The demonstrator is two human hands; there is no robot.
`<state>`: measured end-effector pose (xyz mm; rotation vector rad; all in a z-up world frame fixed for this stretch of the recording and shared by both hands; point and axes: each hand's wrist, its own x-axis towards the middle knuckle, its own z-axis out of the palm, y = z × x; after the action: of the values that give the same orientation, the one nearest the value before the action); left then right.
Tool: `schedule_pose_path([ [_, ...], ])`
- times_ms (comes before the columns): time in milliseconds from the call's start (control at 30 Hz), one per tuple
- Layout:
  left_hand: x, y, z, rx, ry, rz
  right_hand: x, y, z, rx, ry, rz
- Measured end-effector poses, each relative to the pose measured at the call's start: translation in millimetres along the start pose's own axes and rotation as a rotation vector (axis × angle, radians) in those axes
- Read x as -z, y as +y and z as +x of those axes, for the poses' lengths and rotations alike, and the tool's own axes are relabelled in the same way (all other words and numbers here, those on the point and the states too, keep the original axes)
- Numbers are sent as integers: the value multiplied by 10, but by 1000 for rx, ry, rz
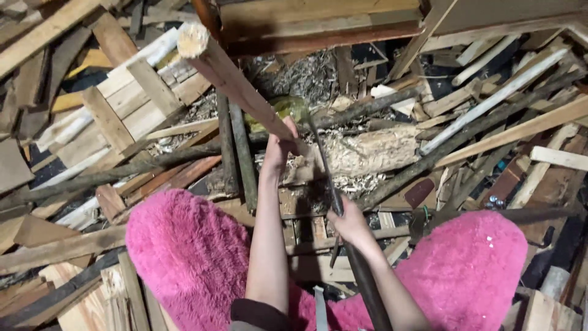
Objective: Shaving bark and wood from a branch using a drawknife
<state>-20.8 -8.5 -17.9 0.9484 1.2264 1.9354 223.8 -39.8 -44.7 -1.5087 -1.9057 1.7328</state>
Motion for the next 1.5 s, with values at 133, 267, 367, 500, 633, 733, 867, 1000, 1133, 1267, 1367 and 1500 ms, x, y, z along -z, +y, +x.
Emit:
schedule_pose_path([
  [133,-85,209,29,34,23,-121,-165,461,285,-78,-16,-61],
  [267,92,-141,98,-42,61,-104,-140,443,252,-84,-27,-134],
  [367,-88,248,19,-33,61,-165,-14,-417,-249,-59,-28,-374],
  [500,22,63,180,26,-47,-55,234,-1015,-654,17,-11,-244],
  [633,64,-147,219,113,-176,110,401,-1111,-735,163,75,-119],
  [733,22,0,221,144,-220,171,310,-871,-613,172,76,-111],
  [867,49,-51,237,195,-243,182,-96,488,187,-25,116,-254],
  [1000,-211,145,117,165,-106,97,42,-284,-280,-36,66,-250],
  [1133,-534,381,83,3,164,-41,4,32,-70,87,79,-318],
  [1267,-428,-254,238,-205,295,49,-54,103,94,43,49,-580],
  [1367,-415,161,254,-243,106,120,-84,-21,155,-17,-45,-593],
  [1500,-276,-473,310,-279,174,92,-144,504,528,-43,-44,-508],
])
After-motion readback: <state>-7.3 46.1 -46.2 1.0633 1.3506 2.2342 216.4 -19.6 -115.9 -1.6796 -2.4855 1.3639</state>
